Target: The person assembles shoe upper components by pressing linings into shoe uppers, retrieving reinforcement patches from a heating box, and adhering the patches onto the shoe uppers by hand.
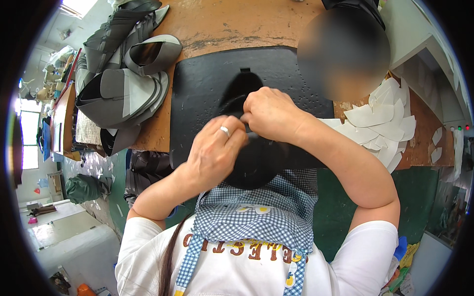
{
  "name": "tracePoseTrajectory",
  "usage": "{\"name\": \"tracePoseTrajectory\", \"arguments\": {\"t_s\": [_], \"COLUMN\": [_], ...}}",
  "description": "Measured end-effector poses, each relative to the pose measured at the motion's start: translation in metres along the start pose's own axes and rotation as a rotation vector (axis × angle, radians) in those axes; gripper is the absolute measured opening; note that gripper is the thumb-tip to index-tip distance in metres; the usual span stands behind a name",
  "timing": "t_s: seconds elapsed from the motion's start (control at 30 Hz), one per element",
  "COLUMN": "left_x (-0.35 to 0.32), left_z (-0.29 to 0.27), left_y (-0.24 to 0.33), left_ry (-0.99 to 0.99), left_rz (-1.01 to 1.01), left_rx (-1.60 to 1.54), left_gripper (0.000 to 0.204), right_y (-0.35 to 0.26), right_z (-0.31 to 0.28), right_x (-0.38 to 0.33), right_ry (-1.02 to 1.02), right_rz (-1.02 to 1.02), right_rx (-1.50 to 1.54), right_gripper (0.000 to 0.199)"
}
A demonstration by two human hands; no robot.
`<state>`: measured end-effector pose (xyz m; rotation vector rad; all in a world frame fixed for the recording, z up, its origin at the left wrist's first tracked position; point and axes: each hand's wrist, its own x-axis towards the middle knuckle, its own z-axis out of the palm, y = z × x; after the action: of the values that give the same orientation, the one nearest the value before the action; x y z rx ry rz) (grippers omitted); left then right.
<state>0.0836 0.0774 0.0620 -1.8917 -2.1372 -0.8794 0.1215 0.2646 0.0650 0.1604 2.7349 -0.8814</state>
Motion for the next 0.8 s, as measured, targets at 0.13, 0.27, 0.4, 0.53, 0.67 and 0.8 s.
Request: {"name": "tracePoseTrajectory", "arguments": {"t_s": [0.13, 0.27, 0.4, 0.53, 0.67, 0.8], "left_x": [-0.003, 0.010, 0.020, 0.020, 0.018, 0.017], "left_z": [-0.003, -0.001, 0.007, 0.013, 0.015, 0.012], "left_y": [0.026, 0.007, -0.015, -0.026, -0.027, -0.028], "left_ry": [-0.039, -0.061, -0.029, 0.014, -0.029, -0.039], "left_rz": [-0.095, -0.169, -0.193, -0.275, -0.331, -0.398], "left_rx": [-0.036, -0.068, -0.108, -0.220, -0.280, -0.369], "left_gripper": [0.019, 0.028, 0.027, 0.019, 0.019, 0.020], "right_y": [0.000, 0.000, -0.002, 0.011, 0.020, 0.019], "right_z": [0.000, -0.021, -0.035, -0.041, -0.040, -0.041], "right_x": [0.000, -0.006, -0.012, -0.018, -0.018, -0.014], "right_ry": [0.132, -0.068, -0.198, -0.179, -0.196, -0.225], "right_rz": [-0.014, -0.018, 0.059, -0.040, -0.035, -0.039], "right_rx": [-0.059, 0.111, 0.275, 0.180, 0.218, 0.347], "right_gripper": [0.025, 0.025, 0.032, 0.032, 0.034, 0.033]}}
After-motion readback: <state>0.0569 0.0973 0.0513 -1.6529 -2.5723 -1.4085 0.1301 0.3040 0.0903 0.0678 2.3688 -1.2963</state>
